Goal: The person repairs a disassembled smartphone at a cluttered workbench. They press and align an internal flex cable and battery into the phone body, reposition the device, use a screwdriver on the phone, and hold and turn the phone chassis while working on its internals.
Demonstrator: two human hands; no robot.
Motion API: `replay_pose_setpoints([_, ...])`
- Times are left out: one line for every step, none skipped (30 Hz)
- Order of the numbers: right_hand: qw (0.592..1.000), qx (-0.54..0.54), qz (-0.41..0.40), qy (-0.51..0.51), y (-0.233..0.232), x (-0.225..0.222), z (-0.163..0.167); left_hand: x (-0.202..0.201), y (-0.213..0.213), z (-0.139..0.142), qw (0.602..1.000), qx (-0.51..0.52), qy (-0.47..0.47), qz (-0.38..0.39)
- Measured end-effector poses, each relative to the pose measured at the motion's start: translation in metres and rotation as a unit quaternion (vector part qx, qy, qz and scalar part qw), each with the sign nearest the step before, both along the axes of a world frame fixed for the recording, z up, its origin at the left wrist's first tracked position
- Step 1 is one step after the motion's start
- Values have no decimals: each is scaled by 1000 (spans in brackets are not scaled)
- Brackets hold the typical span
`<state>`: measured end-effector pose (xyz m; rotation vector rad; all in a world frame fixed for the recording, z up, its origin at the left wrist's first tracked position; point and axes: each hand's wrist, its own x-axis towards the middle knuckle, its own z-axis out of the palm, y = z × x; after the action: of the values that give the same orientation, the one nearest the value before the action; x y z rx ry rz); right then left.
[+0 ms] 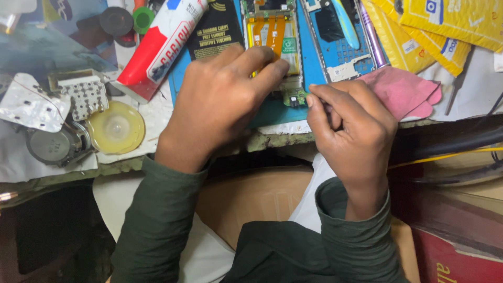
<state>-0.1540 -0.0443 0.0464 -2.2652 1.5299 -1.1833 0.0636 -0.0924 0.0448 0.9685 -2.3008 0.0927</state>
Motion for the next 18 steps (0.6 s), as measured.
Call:
replay_pose_setpoints([1000, -1, -1, 8, 1, 3, 0, 1, -1, -1, 1000, 0, 3, -2])
replay_pose_setpoints([1000, 2, -3, 17, 2, 5, -1, 2, -1, -3, 1000, 1, 6, -4])
replay_pose_setpoints([1000, 3, -4, 25, 3, 8, -1, 2, -1, -4, 1000, 3, 12, -4])
replay_pose_setpoints([1000, -1, -5, 30, 3, 12, -2, 2, -2, -6, 1000, 4, 17, -4])
replay_pose_setpoints([999, -6, -5, 34, 3, 15, -4, 3, -2, -7, 1000, 4, 21, -5])
replay_pose_setpoints([999, -11, -6, 39, 3, 18, -5, 3, -3, -8, 999, 8, 36, -11])
replay_pose_setpoints([999, -15, -13, 39, 4, 22, -6, 4, -4, -8, 999, 11, 50, -17])
replay_pose_setpoints([999, -18, -21, 38, 4, 25, -8, 4, -6, -9, 998, 14, 65, -22])
replay_pose_setpoints([999, -19, -26, 38, 5, 27, -8, 5, -7, -9, 997, 22, 74, -22])
replay_pose_setpoints([999, -21, -32, 38, 6, 29, -9, 5, -8, -9, 996, 29, 84, -22])
replay_pose_setpoints([998, -22, -37, 38, 6, 30, -10, 6, -10, -9, 995, 36, 94, -22])
replay_pose_setpoints([998, -22, -42, 38, 6, 31, -10, 7, -10, -9, 993, 40, 107, -28])
replay_pose_setpoints([998, -22, -40, 31, 7, 32, -11, 8, -10, -9, 991, 44, 120, -33])
replay_pose_setpoints([999, -23, -39, 25, 6, 32, -11, 9, -12, -8, 989, 47, 133, -39])
replay_pose_setpoints([999, -24, -38, 23, 6, 32, -12, 10, -12, -8, 987, 52, 147, -40])
replay_pose_setpoints([999, -25, -38, 21, 6, 32, -13, 10, -12, -9, 984, 57, 162, -40])
replay_pose_setpoints([999, -26, -38, 24, 5, 33, -13, 11, -12, -9, 981, 64, 177, -39])
replay_pose_setpoints([998, -26, -39, 29, 5, 33, -14, 11, -12, -9, 980, 71, 184, -36])
